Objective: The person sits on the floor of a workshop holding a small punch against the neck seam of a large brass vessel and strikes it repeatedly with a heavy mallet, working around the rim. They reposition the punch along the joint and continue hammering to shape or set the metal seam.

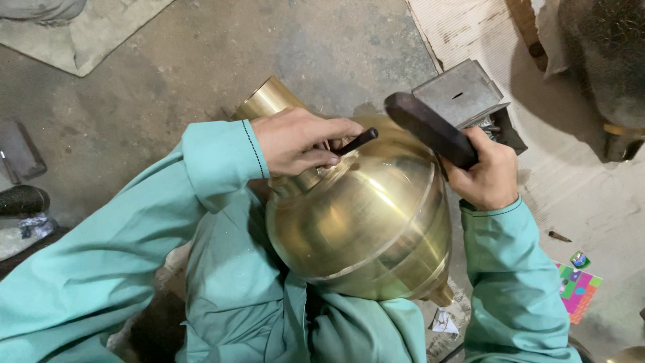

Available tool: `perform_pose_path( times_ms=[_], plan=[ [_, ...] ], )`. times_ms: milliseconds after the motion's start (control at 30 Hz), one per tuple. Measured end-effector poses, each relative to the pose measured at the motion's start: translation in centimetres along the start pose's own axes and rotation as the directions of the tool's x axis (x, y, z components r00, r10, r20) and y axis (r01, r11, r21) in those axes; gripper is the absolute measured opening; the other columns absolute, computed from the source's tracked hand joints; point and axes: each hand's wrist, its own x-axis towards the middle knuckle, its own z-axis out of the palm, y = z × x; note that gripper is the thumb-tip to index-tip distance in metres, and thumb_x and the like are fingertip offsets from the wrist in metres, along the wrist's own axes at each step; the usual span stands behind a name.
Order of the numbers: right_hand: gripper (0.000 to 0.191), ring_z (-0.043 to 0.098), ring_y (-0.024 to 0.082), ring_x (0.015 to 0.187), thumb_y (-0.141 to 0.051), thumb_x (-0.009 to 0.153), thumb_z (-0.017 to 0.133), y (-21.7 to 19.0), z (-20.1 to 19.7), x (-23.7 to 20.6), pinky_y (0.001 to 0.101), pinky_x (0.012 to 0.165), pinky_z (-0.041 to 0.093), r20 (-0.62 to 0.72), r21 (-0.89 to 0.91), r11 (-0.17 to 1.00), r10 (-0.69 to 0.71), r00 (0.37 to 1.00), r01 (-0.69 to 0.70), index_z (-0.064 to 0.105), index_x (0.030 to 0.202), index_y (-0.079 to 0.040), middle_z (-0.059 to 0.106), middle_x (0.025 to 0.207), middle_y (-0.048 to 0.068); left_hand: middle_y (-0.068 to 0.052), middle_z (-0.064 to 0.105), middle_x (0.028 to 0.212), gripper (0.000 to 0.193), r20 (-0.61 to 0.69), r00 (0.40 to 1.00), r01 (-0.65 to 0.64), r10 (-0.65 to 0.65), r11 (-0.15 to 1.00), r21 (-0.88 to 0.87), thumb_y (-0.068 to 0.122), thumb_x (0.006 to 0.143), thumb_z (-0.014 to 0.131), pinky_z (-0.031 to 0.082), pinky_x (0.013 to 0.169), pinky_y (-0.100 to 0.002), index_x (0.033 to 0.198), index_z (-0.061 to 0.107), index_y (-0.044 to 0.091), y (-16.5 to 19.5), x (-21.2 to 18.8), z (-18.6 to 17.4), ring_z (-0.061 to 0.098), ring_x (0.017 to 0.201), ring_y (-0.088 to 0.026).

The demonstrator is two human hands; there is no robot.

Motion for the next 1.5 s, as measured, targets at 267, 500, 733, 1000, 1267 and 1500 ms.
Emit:
perform_pose_path(
  times_ms=[267, 500, 733, 1000, 1267, 1500],
  plan=[
    [0.018, 0.057, 0.005, 0.075, -0.006, 0.093, 0.079, -0.8, 1.0, -0.1, 0.0260, 0.072, 0.048, -0.027, 0.342, 0.940, 0.007, 1.000, 0.002, 0.066, 0.104, 0.000, 0.062, 0.080, 0.004, -0.015, 0.076, 0.103, 0.052, -0.030, 1.000, -0.009, 0.010, 1.000, 0.019, 0.011, 0.091, 0.075, 0.057, 0.075, -0.048, 0.139, 0.055, 0.008, -0.5, -0.5, 0.2, 0.074, 0.093, -0.036],
    [0.021, 0.057, 0.006, 0.083, 0.000, 0.085, 0.075, -1.8, 0.2, 0.3, 0.0259, 0.075, 0.048, 0.033, 0.190, 0.977, -0.105, 0.994, 0.097, 0.068, 0.104, 0.000, 0.067, 0.084, 0.002, -0.015, 0.075, 0.104, 0.048, -0.047, 0.997, -0.060, 0.061, 0.998, 0.024, 0.015, 0.094, 0.074, 0.054, 0.073, -0.050, 0.138, 0.056, 0.010, -0.9, -0.9, 0.4, 0.072, 0.093, -0.040],
    [0.027, 0.054, 0.007, 0.072, -0.003, 0.081, 0.076, -0.9, 0.0, 0.8, 0.0305, 0.074, 0.047, 0.039, -0.001, 0.977, -0.212, 0.976, 0.212, 0.067, 0.107, -0.002, 0.061, 0.084, 0.012, -0.018, 0.074, 0.104, 0.047, -0.052, 0.997, -0.049, 0.051, 0.998, 0.042, 0.018, 0.093, 0.075, 0.053, 0.070, -0.052, 0.136, 0.057, 0.010, -0.8, -1.0, 0.3, 0.070, 0.089, -0.042],
    [0.023, 0.055, 0.009, 0.074, -0.005, 0.085, 0.077, -0.8, 0.3, 0.6, 0.0312, 0.070, 0.048, 0.002, 0.118, 0.987, -0.113, 0.994, 0.112, 0.065, 0.105, -0.002, 0.060, 0.078, 0.010, -0.015, 0.075, 0.100, 0.045, -0.047, 0.998, 0.033, -0.032, 0.999, 0.028, 0.018, 0.094, 0.075, 0.054, 0.070, -0.050, 0.135, 0.058, 0.012, -0.6, -1.2, 0.5, 0.073, 0.089, -0.039],
    [0.016, 0.061, 0.017, 0.072, 0.000, 0.089, 0.078, -1.3, 0.6, 0.8, 0.0296, 0.070, 0.049, -0.015, 0.247, 0.966, -0.079, 0.997, 0.081, 0.067, 0.101, -0.001, 0.064, 0.084, 0.011, -0.013, 0.076, 0.102, 0.052, -0.094, 0.996, 0.004, -0.003, 1.000, 0.009, 0.011, 0.090, 0.072, 0.056, 0.072, -0.048, 0.139, 0.057, 0.011, -0.1, -1.8, 0.5, 0.074, 0.090, -0.037],
    [0.019, 0.060, 0.019, 0.069, -0.003, 0.089, 0.081, -2.0, 0.3, 1.2, 0.0294, 0.072, 0.049, -0.024, 0.298, 0.954, -0.017, 1.000, 0.024, 0.068, 0.103, -0.006, 0.065, 0.081, 0.008, -0.016, 0.075, 0.096, 0.047, -0.120, 0.993, -0.012, 0.014, 1.000, 0.018, 0.015, 0.093, 0.073, 0.055, 0.072, -0.048, 0.138, 0.057, 0.009, 0.4, -2.2, 0.6, 0.074, 0.087, -0.036]
  ],
)
